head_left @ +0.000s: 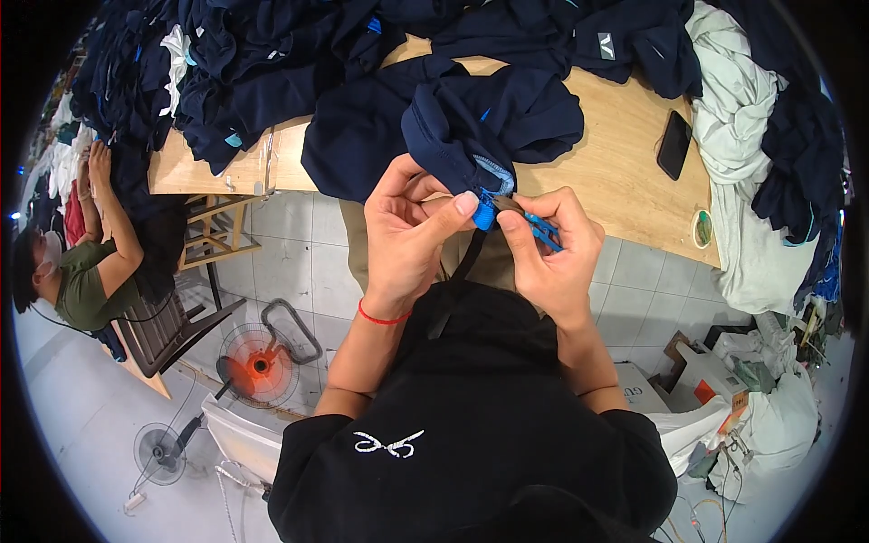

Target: Trimming loose threads from blue athletic pants using small scissors.

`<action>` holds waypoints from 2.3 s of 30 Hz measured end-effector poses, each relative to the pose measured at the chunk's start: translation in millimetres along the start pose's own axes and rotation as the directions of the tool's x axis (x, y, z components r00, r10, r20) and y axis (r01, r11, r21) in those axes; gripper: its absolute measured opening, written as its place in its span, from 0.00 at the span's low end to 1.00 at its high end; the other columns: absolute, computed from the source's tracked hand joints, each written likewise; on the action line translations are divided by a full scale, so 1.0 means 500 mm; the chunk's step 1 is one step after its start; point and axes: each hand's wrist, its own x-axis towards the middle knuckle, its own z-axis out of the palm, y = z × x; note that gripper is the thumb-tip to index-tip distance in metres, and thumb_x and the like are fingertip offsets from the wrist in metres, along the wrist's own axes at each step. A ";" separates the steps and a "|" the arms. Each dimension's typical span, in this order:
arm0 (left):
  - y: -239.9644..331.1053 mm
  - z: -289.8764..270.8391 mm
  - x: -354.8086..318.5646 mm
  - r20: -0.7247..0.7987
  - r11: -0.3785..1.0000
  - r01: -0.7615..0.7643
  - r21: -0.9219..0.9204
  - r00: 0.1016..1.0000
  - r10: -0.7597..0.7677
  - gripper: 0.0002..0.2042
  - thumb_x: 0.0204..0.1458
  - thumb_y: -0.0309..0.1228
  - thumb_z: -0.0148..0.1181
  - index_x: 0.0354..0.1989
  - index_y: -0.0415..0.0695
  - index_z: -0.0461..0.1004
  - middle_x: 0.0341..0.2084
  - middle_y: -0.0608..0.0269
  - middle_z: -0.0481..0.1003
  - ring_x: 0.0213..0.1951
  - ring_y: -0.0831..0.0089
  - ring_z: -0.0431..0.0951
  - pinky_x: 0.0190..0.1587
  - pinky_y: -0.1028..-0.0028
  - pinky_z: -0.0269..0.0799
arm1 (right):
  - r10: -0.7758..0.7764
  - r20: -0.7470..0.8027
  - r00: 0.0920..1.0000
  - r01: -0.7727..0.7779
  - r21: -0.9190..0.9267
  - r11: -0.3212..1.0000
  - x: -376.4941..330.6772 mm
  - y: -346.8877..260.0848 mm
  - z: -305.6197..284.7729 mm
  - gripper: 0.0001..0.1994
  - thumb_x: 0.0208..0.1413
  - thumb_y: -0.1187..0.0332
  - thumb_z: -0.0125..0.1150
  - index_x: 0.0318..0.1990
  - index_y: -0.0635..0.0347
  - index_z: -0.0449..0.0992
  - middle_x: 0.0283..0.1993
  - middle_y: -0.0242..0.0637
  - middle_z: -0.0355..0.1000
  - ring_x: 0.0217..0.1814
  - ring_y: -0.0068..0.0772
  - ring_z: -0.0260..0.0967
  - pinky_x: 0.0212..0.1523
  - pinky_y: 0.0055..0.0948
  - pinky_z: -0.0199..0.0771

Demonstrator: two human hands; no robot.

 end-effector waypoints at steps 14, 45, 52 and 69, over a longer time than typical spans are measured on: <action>-0.001 0.005 -0.008 0.040 0.999 -0.026 0.047 0.999 0.024 0.20 0.58 0.13 0.71 0.58 0.32 0.73 0.44 0.50 0.85 0.45 0.72 0.87 0.53 0.73 0.85 | -0.056 -0.010 0.998 0.056 0.008 0.998 0.007 -0.008 0.007 0.13 0.58 0.70 0.81 0.37 0.65 0.79 0.24 0.34 0.76 0.24 0.18 0.73 0.27 0.21 0.70; 0.000 -0.003 -0.004 -0.009 0.986 -0.042 0.164 0.999 0.044 0.21 0.56 0.12 0.72 0.57 0.32 0.75 0.42 0.54 0.85 0.43 0.76 0.86 0.51 0.77 0.83 | 0.004 -0.038 0.999 0.001 0.143 0.990 0.005 0.013 0.006 0.12 0.60 0.71 0.78 0.36 0.65 0.77 0.27 0.33 0.79 0.28 0.16 0.72 0.31 0.20 0.70; 0.002 0.000 -0.002 -0.006 0.974 -0.054 0.220 0.998 0.057 0.21 0.56 0.13 0.73 0.57 0.32 0.75 0.42 0.54 0.85 0.43 0.76 0.86 0.50 0.77 0.83 | 0.045 0.020 0.999 -0.049 0.295 0.954 0.029 -0.021 0.006 0.11 0.60 0.75 0.76 0.46 0.67 0.81 0.36 0.33 0.78 0.37 0.16 0.72 0.37 0.19 0.71; -0.005 -0.017 -0.003 0.026 0.989 0.009 0.147 1.000 -0.013 0.23 0.60 0.14 0.68 0.63 0.34 0.71 0.43 0.55 0.84 0.43 0.75 0.86 0.49 0.76 0.84 | -0.076 0.015 0.997 0.075 0.059 0.995 0.040 -0.014 0.001 0.10 0.62 0.76 0.71 0.50 0.63 0.83 0.40 0.32 0.78 0.31 0.15 0.64 0.30 0.18 0.59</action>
